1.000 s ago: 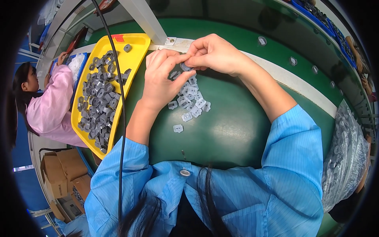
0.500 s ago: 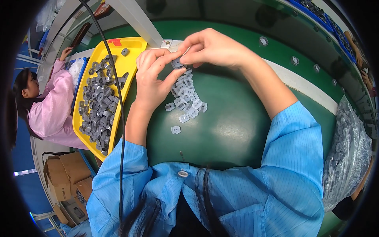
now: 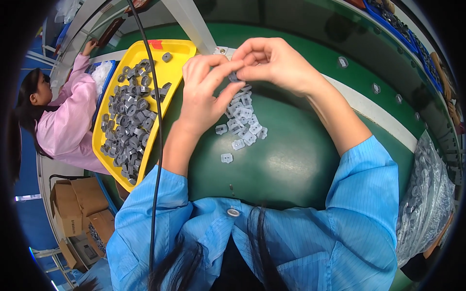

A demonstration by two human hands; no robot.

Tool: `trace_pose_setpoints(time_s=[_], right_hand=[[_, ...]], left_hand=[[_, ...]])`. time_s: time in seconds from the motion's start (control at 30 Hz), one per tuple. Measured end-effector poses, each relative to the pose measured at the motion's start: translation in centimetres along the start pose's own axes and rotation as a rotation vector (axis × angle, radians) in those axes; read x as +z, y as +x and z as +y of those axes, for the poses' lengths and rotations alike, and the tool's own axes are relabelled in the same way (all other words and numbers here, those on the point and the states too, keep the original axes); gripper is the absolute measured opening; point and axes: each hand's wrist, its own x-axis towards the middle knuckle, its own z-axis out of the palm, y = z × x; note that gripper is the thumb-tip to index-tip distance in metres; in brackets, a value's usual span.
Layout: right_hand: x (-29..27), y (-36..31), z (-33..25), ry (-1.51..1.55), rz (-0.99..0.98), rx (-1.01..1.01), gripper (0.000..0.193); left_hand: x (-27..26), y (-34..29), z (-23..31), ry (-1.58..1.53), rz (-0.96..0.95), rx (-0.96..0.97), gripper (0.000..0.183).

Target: The person assembles components by picking up circular plastic pieces and small white parts, fitting them together by hand, and placing the assembled units onto a conveyor track.

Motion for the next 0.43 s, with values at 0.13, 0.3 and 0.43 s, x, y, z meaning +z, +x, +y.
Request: trace_pose_setpoints(time_s=[0.13,0.3,0.43], right_hand=[[0.4,0.5,1.2,0.458,-0.146,0.027,0.017],[-2.8,1.3,2.7,0.343,0.046,0.16,0.017],[-8.4,1.5,5.2,-0.319,0.454,0.089,0.03]], left_hand=[[1.2,-0.2,1.8,-0.116,0.173,-0.132,0.037],[0.0,0.3,0.7,-0.058,0.03,-0.172,0.039],[-4.9,3.4,-4.8,0.521,-0.295,-0.306,0.042]])
